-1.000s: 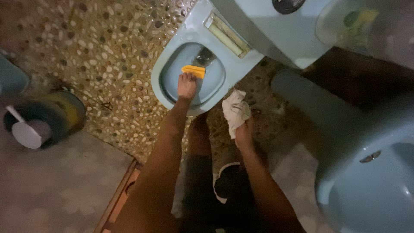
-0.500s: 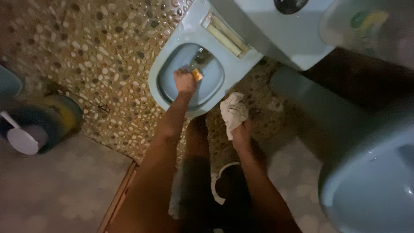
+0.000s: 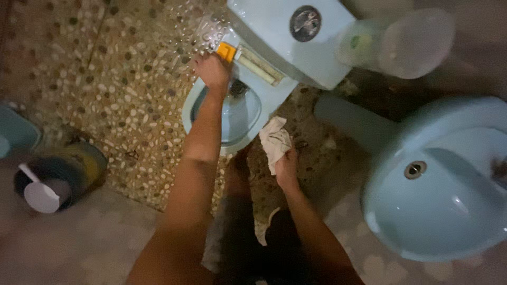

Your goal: The person fills a white plastic jug with water from a sink faucet, then sets it aside. They pick up a cloth and wipe the inside of the light blue sink basin and the faucet area repeatedly.

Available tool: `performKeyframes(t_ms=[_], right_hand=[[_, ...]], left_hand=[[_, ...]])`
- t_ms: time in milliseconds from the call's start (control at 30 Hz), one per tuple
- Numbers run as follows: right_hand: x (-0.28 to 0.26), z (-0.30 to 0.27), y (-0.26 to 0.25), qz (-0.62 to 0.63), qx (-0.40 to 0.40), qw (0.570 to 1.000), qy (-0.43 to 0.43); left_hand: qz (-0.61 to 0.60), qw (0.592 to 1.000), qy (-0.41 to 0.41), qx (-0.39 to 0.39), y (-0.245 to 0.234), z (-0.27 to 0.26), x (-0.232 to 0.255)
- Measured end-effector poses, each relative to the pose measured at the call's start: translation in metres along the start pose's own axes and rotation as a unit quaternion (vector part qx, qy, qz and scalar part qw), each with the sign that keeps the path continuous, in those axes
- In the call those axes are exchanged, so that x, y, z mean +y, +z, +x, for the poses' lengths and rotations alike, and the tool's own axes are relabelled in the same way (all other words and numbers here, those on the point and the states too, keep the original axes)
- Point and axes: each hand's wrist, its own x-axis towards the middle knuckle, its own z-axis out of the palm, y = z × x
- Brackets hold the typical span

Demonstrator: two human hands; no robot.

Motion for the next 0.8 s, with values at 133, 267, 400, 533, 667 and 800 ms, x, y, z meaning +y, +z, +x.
performKeyframes(t_ms=[133,267,400,533,667,800], right_hand=[[-0.025,-0.008,0.004,-0.053,0.032,0.998,-0.013],[-0.049,-0.017,0.009,-0.035,0.026,0.998,-0.051],[-0.085,-0.039,0.008,-0.02,0.054,0.995,-0.079],[-0.126,-0.083,-0.009,-0.042,0.102,0.979,-0.173],[-0.156,-0.135,-0.058,0.134,0.219,0.941,-0.221],[-0.186,-0.166,-0.139,0.161,0.336,0.883,-0.287]], left_hand=[[0.05,0.999,-0.001,0.017,0.017,0.015,0.001],[-0.031,0.999,0.006,-0.022,-0.006,-0.002,-0.002],[-0.181,0.978,0.041,0.095,-0.081,-0.045,0.036],[-0.395,0.912,0.082,0.067,-0.184,-0.139,0.117],[-0.708,0.688,0.085,-0.132,-0.268,-0.251,0.215],[-0.645,0.689,0.106,-0.312,-0.291,-0.32,0.335]])
